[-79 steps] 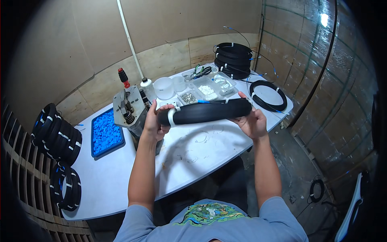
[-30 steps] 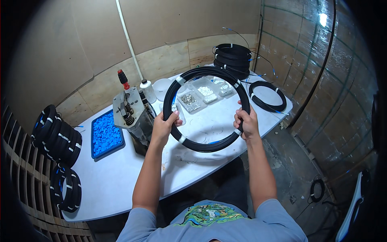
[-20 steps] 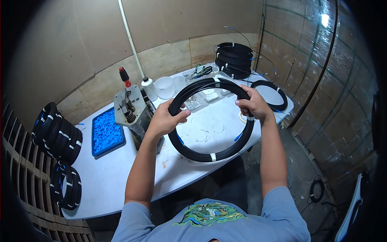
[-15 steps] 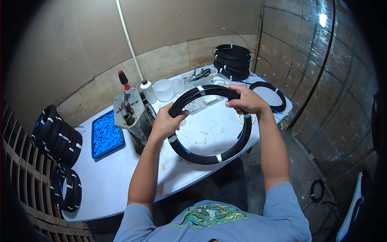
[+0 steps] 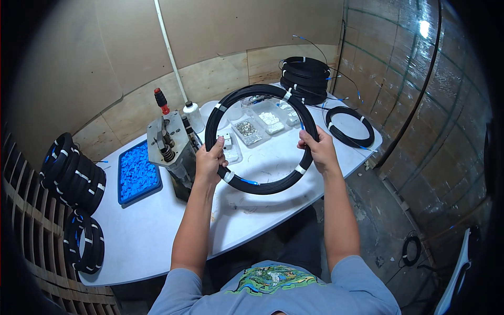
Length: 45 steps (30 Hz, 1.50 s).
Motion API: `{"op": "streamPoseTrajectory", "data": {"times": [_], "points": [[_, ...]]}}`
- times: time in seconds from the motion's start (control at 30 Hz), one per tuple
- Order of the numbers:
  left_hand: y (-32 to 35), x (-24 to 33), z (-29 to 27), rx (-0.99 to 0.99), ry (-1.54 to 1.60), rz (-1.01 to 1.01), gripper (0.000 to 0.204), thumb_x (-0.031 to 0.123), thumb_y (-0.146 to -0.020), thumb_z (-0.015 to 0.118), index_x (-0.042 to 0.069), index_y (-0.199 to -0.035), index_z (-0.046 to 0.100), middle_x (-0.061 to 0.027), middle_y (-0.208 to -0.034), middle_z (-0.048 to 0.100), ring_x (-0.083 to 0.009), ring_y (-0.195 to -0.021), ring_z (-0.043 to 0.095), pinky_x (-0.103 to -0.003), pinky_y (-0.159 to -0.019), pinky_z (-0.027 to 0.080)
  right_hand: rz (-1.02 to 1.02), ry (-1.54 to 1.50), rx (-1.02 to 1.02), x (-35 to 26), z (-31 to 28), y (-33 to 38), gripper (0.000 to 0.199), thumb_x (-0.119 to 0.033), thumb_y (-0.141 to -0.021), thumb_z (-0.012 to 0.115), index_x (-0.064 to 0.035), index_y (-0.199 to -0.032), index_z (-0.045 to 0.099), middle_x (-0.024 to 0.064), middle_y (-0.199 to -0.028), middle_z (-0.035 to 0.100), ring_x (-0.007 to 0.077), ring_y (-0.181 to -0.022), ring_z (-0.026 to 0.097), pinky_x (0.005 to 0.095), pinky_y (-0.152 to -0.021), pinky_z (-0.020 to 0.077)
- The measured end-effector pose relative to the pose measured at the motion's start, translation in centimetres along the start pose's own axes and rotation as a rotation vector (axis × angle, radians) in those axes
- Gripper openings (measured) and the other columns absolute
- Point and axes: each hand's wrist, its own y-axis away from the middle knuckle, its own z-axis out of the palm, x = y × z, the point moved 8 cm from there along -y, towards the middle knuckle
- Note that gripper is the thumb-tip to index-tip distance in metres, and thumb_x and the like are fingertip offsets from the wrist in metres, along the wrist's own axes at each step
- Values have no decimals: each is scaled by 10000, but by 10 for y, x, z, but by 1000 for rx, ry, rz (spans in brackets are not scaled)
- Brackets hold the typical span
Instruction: The person is manually applying white tape to several points on a coil of black wire to secure its shape.
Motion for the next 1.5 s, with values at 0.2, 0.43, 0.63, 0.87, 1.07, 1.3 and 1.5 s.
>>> {"op": "streamPoseTrajectory", "data": {"times": [0.2,0.43,0.63,0.87,1.07,1.3,1.5], "points": [[0,-12,-5,-13,4,-36,286,285,-907,723,138,-828,491,75,-600,361,-52,-484,364,-241,-457,362,118,-150,25,8,8,9,230,-147,-881,741,-42,-996,572,0,-745,549,91,-621,569,238,-536,520],[3,-16,-4,9,10,-50,284,279,-893,740,129,-832,507,71,-611,382,-51,-485,366,-244,-455,363,108,-5,75,7,6,11,195,-188,-940,675,-66,-980,529,-12,-727,491,67,-555,500,221,-464,422],[12,-5,2,-70,-147,40,292,295,-878,755,86,-837,555,18,-662,494,-113,-548,523,-268,-516,458,107,-191,-3,17,0,15,188,-188,-951,666,-66,-949,522,-35,-644,443,49,-490,430,231,-427,398],[14,48,32,-346,-357,154,359,266,-868,765,-13,-1044,623,-59,-866,660,-125,-775,642,-259,-720,528,66,-79,-341,-27,1,8,304,-249,-911,720,-42,-1069,562,-24,-648,456,67,-491,435,234,-455,390],[21,38,66,-403,-714,40,324,170,-801,795,8,-1024,624,0,-643,561,-80,-503,521,-255,-446,417,73,378,-615,-64,37,-1,370,-233,-846,781,-23,-1106,624,-29,-652,526,68,-512,475,236,-467,390],[17,17,50,-316,-521,27,219,16,-778,700,15,-978,611,32,-568,503,-59,-430,452,-240,-403,341,10,764,-606,-66,40,-21,337,-211,-778,835,-20,-993,658,5,-758,627,94,-677,576,267,-631,475],[13,20,22,-135,-182,32,183,-30,-789,646,31,-934,553,25,-576,471,-76,-413,431,-244,-394,341,-18,147,-253,-20,-1,-6,426,-292,-892,740,-33,-1183,571,62,-881,654,139,-792,658,271,-683,536]]}}
